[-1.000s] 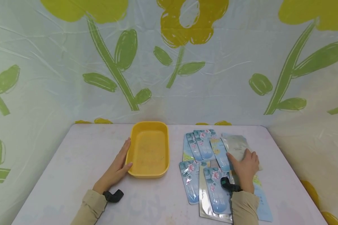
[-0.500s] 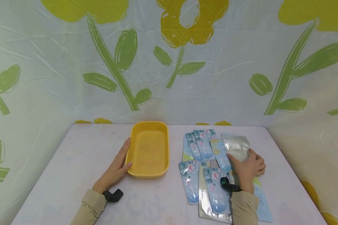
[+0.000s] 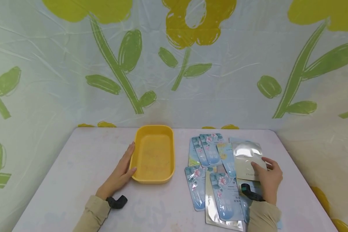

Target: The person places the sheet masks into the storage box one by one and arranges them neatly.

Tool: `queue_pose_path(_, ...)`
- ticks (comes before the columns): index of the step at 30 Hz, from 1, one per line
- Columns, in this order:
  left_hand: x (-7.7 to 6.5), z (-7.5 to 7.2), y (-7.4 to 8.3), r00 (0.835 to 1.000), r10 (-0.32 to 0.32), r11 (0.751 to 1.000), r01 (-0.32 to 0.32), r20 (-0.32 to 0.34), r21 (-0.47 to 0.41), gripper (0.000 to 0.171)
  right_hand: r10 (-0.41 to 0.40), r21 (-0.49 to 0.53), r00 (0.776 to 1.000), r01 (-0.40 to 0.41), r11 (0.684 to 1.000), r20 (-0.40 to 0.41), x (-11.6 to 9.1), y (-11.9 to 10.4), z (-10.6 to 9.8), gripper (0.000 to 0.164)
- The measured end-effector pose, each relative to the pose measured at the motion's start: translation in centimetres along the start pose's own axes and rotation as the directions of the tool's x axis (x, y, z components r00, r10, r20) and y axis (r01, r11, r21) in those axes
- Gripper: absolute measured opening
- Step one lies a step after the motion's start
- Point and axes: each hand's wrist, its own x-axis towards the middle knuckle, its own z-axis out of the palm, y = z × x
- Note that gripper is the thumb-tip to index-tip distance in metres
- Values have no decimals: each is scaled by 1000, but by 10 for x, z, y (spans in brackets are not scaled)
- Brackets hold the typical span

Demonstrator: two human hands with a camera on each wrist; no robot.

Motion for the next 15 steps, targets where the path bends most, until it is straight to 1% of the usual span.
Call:
queue_pose_path(2, 0, -1, 0, 1000, -4, 1000, 4, -3, 3, 81, 18, 77, 999, -21, 997, 34, 2, -1, -2, 42)
queue_pose_path(4, -1, -1, 1, 1000, -7, 1000, 7, -4, 7, 81, 31, 159, 997, -41, 986, 65, 3, -1, -1, 34)
queue_pose_path(6, 0, -2, 2, 1000, -6, 1000, 6, -7, 2, 81, 41, 233, 994, -63, 971, 100, 5, -2, 0, 30)
queue_pose_path(8, 0, -2, 2, 1000, -5, 1000, 5, -8, 0, 81, 44, 309, 991, -81, 948, 127, 6, -3, 2, 27)
queue_pose_path(10, 0, -2, 3, 1000, -7, 1000, 7, -4, -4, 82, 34, 349, 984, -93, 932, 173, 4, -4, 2, 26)
queue_pose_path(12, 0, -2, 4, 1000, -9, 1000, 9, -3, -1, 82, -12, 411, 963, -104, 906, 271, 2, -5, 1, 27)
queue_pose_path(13, 0, -2, 4, 1000, -11, 1000, 11, -1, 0, 82, -40, 440, 943, -116, 891, 329, 0, -5, 0, 27)
queue_pose_path(15, -1, -2, 3, 1000, -16, 1000, 16, 0, 6, 82, -89, 481, 892, -152, 864, 442, -2, -5, -2, 31)
